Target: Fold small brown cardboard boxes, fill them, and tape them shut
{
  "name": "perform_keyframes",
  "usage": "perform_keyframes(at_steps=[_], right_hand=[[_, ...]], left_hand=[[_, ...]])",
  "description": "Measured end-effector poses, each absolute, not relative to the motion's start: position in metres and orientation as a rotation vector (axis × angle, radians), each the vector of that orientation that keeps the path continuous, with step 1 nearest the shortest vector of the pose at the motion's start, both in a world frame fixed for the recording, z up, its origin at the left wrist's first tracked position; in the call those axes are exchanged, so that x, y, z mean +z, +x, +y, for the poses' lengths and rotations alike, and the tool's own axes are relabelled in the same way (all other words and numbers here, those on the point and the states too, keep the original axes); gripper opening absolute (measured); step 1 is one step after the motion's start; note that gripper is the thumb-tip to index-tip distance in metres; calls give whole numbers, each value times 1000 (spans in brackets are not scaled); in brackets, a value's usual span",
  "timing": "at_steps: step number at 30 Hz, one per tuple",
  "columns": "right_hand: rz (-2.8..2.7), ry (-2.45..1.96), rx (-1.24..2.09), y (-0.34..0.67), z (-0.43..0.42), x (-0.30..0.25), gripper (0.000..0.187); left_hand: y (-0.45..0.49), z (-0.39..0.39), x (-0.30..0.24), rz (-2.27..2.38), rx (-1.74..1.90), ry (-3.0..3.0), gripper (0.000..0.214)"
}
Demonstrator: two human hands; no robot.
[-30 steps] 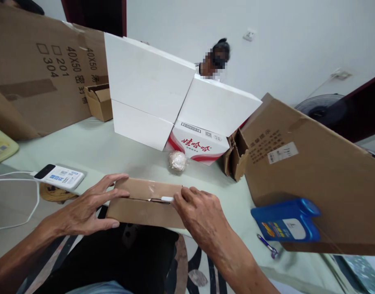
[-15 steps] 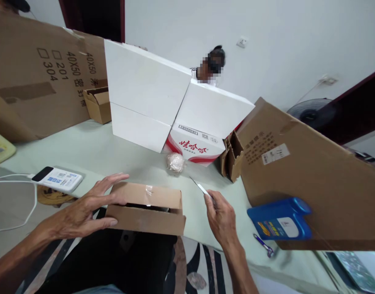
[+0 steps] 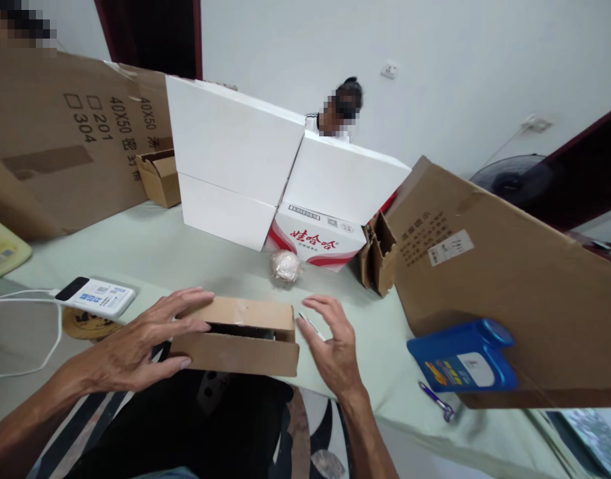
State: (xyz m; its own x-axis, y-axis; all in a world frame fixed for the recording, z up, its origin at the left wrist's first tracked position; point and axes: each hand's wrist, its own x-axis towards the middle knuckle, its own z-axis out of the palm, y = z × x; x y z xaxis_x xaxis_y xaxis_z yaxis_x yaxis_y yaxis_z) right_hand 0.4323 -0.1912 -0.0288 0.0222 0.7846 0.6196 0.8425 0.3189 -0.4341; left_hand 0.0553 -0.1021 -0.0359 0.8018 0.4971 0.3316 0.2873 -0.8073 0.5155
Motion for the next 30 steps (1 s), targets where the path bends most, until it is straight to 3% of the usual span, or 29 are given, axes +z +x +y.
perform_keyframes(at_steps=[4, 9, 15, 24, 30], right_hand=[[-2194, -1279, -28, 383, -179, 20, 19], [-2385, -1227, -76, 368, -160, 21, 12], [-2196, -1244, -49, 373, -167, 7, 10], [-1996, -1264, -53, 364, -175, -10, 7], [-1968, -1264, -81, 363, -177, -17, 7]], left_hand=[[58, -103, -33, 589, 627, 2567, 53], [60, -103, -30, 589, 655, 2576, 53], [74, -97, -18, 603, 807, 2580, 4], [133, -81, -7, 505, 720, 2871, 12], [144, -78, -12, 443, 816, 2767, 21]])
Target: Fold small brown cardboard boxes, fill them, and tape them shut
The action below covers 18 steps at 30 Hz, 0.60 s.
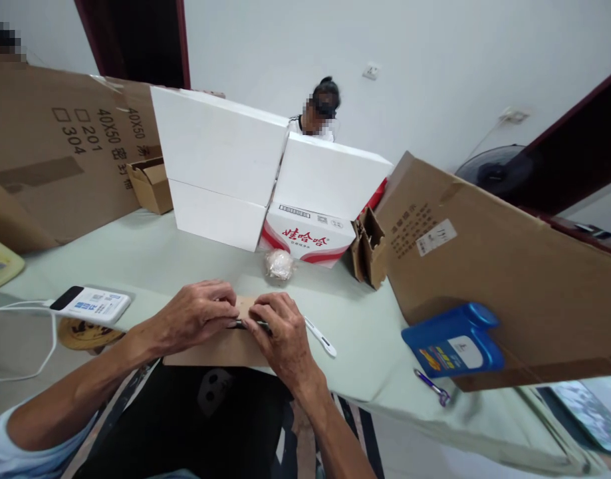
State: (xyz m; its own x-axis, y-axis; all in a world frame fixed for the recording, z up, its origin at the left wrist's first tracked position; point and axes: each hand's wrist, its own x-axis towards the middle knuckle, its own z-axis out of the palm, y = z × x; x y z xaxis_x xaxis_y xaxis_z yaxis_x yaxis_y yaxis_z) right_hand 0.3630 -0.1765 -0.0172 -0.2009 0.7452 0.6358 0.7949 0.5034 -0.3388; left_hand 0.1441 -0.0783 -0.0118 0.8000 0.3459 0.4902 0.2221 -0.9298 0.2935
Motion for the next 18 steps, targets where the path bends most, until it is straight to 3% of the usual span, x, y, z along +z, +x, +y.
perform_keyframes(at_steps=[18], right_hand=[[-2011, -1213, -222, 359, -182, -23, 4]], left_hand=[[150, -64, 15, 643, 544, 1975, 20]])
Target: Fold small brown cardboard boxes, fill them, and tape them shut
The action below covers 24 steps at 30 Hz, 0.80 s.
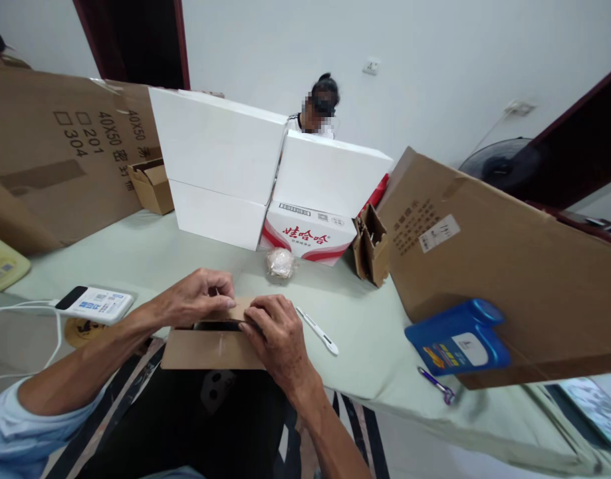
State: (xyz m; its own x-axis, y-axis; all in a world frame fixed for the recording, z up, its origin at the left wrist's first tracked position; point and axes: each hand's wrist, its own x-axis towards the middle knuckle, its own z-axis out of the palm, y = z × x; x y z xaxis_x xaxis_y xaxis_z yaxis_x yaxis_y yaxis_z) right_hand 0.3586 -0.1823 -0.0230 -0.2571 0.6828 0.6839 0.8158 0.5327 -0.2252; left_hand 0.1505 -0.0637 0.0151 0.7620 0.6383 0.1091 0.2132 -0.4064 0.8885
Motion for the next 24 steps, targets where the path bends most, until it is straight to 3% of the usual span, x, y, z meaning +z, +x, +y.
perform_keyframes(at_steps=[19, 24], right_hand=[[-2051, -1245, -134, 352, -179, -27, 9], [-2104, -1261, -131, 355, -175, -30, 21]], left_hand=[[148, -10, -4, 869, 976, 1553, 37], [147, -4, -1, 846, 1102, 1470, 40]])
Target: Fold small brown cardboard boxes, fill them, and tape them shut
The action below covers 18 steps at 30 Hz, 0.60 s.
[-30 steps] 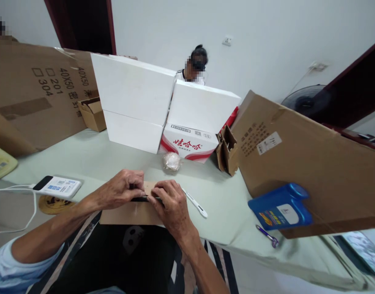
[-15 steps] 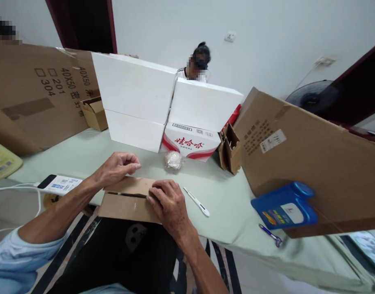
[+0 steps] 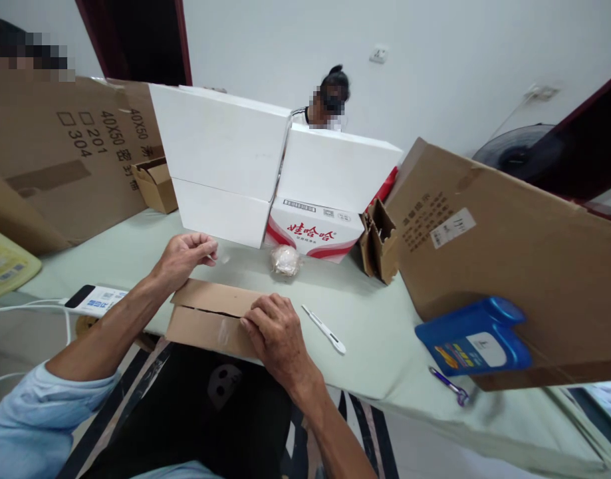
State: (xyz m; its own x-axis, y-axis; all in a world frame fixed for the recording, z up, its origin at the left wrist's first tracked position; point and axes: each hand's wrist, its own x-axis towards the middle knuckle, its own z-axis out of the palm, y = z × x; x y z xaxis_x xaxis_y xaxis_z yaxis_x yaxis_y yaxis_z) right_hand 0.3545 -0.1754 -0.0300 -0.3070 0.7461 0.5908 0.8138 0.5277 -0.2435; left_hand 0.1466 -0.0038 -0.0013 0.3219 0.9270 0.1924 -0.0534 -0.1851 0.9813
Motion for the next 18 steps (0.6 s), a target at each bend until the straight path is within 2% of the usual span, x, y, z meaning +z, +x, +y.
perform_keyframes(at_steps=[4, 9, 13, 18], right_hand=[[-2121, -1308, -141, 357, -168, -34, 27], [-2125, -1336, -129, 358, -162, -36, 29], [-2114, -1361, -120, 358, -159, -37, 29], [-2117, -1363, -138, 358, -158, -37, 29]], left_hand=[[134, -26, 12, 786, 1172, 1553, 30], [125, -69, 19, 566, 1316, 2092, 16], [128, -95, -2, 269, 1314, 2485, 13], [125, -108, -35, 290, 1136, 2790, 10]])
